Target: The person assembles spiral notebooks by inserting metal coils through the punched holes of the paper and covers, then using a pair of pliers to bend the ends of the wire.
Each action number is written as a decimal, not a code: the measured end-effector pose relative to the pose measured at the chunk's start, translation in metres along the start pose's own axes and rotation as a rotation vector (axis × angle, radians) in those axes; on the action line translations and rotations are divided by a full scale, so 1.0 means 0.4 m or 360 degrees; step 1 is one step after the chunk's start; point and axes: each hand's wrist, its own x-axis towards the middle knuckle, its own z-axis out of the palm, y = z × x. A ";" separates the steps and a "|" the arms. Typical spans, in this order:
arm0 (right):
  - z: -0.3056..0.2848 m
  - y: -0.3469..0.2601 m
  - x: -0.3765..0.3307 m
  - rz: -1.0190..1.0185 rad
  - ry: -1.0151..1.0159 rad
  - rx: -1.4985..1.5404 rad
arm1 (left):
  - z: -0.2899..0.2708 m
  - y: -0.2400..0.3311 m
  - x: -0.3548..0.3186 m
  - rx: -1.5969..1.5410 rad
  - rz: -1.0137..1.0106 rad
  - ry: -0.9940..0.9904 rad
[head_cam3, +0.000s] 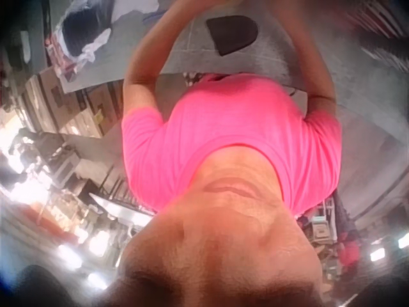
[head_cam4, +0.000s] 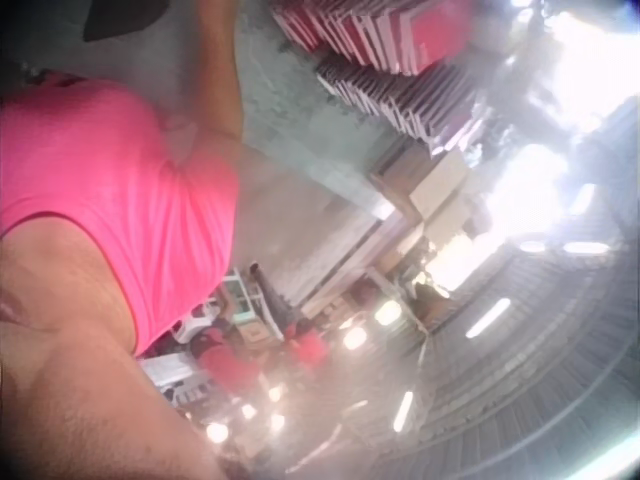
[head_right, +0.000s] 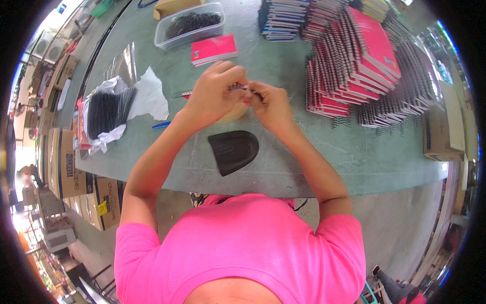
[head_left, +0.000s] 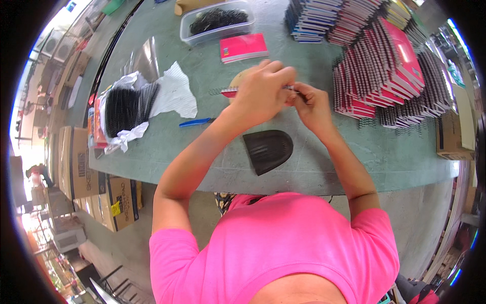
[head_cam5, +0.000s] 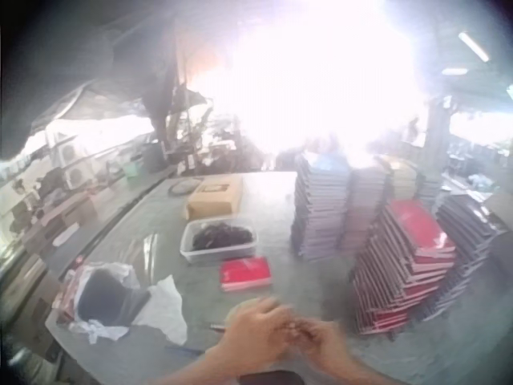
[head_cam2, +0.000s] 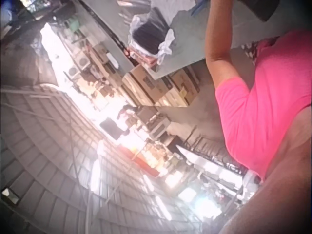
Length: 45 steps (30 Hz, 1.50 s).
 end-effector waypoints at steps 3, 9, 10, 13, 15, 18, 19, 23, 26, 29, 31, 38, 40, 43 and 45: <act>-0.015 0.042 0.012 0.0117 0.0071 0.0430 | -0.019 -0.052 -0.037 0.0053 -0.0281 0.0064; 0.003 -0.093 0.011 0.0546 -0.0142 0.0742 | 0.015 0.073 -0.076 -0.0518 -0.0511 -0.0044; -0.032 -0.113 0.026 0.0266 -0.0157 0.0570 | -0.008 0.092 -0.063 -0.0418 -0.0364 0.0070; -0.204 -0.246 0.081 -0.0546 0.0388 -0.0658 | -0.071 0.116 -0.034 -0.0053 0.0137 0.0582; -0.327 -0.370 0.086 -0.0097 0.0449 -0.0204 | -0.091 0.107 -0.047 -0.0188 -0.0025 0.0574; -0.513 -0.347 0.115 -0.0188 0.0427 -0.0458 | -0.089 0.090 -0.066 -0.0327 -0.0258 0.0417; -0.534 -0.325 0.123 -0.0181 0.0406 -0.0713 | -0.083 0.072 -0.085 -0.0347 -0.0350 0.0357; -0.604 -0.206 0.095 0.0264 0.0713 -0.0548 | -0.038 0.039 -0.105 -0.0499 -0.0384 0.0202; -0.621 -0.219 0.102 0.0261 0.0726 -0.0628 | -0.023 0.026 -0.084 -0.0533 -0.0354 0.0171; -0.597 -0.207 0.126 0.0201 0.0549 -0.0945 | -0.007 0.012 -0.055 -0.0474 -0.0257 0.0118; -0.612 -0.203 0.124 0.0082 0.0626 -0.1528 | 0.008 0.002 -0.038 -0.0421 -0.0154 0.0011; -0.420 -0.369 0.007 -0.0843 0.0828 -0.1676 | 0.070 -0.416 -0.011 0.0600 -0.0217 0.0182; -0.378 -0.384 0.000 -0.1029 0.0578 -0.1613 | 0.097 -0.468 -0.024 0.0802 -0.0137 0.0067; -0.282 -0.324 0.019 -0.0904 0.0327 -0.1177 | 0.110 -0.494 -0.050 0.0953 -0.0201 -0.0119; -0.230 -0.282 0.044 -0.0836 0.0091 -0.1060 | 0.099 -0.479 -0.060 0.1078 -0.0184 -0.0202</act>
